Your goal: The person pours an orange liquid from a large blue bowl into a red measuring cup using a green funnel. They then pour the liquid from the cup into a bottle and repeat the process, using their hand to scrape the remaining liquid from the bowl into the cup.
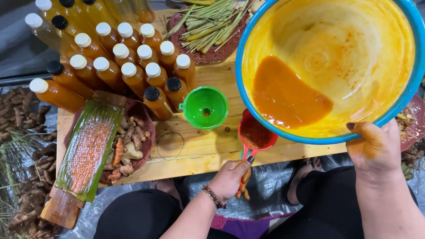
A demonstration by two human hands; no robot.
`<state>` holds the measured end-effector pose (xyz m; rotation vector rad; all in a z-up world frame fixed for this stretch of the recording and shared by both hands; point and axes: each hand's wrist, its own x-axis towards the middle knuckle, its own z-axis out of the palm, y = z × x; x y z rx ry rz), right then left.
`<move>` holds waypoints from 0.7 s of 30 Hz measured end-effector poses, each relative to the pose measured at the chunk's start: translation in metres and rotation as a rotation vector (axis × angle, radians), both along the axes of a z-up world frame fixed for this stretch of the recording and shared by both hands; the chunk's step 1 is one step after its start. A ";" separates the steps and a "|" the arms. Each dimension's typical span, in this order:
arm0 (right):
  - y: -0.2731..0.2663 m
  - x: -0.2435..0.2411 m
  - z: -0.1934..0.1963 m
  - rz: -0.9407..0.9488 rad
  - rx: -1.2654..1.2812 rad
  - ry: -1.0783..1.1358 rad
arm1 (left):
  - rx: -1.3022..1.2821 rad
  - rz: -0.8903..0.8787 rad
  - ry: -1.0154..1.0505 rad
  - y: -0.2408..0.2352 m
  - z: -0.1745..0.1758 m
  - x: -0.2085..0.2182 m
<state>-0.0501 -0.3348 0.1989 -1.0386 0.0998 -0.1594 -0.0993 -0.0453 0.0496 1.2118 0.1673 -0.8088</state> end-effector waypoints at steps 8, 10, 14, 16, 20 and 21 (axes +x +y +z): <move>-0.007 0.000 -0.011 -0.007 -0.025 0.010 | 0.020 -0.016 -0.010 0.002 -0.001 0.001; -0.013 0.000 -0.020 -0.020 -0.038 -0.002 | 0.041 0.005 -0.008 0.002 0.000 0.001; -0.012 -0.001 -0.016 -0.014 -0.041 -0.003 | 0.035 0.003 -0.011 0.002 -0.002 0.002; -0.007 -0.001 -0.011 -0.007 -0.038 -0.013 | 0.035 -0.020 -0.014 0.003 -0.005 0.003; -0.007 -0.002 -0.012 -0.015 -0.069 0.004 | 0.046 -0.028 -0.017 0.004 -0.005 0.003; -0.009 -0.002 -0.014 -0.009 -0.067 -0.011 | 0.050 -0.026 -0.012 0.004 -0.005 0.003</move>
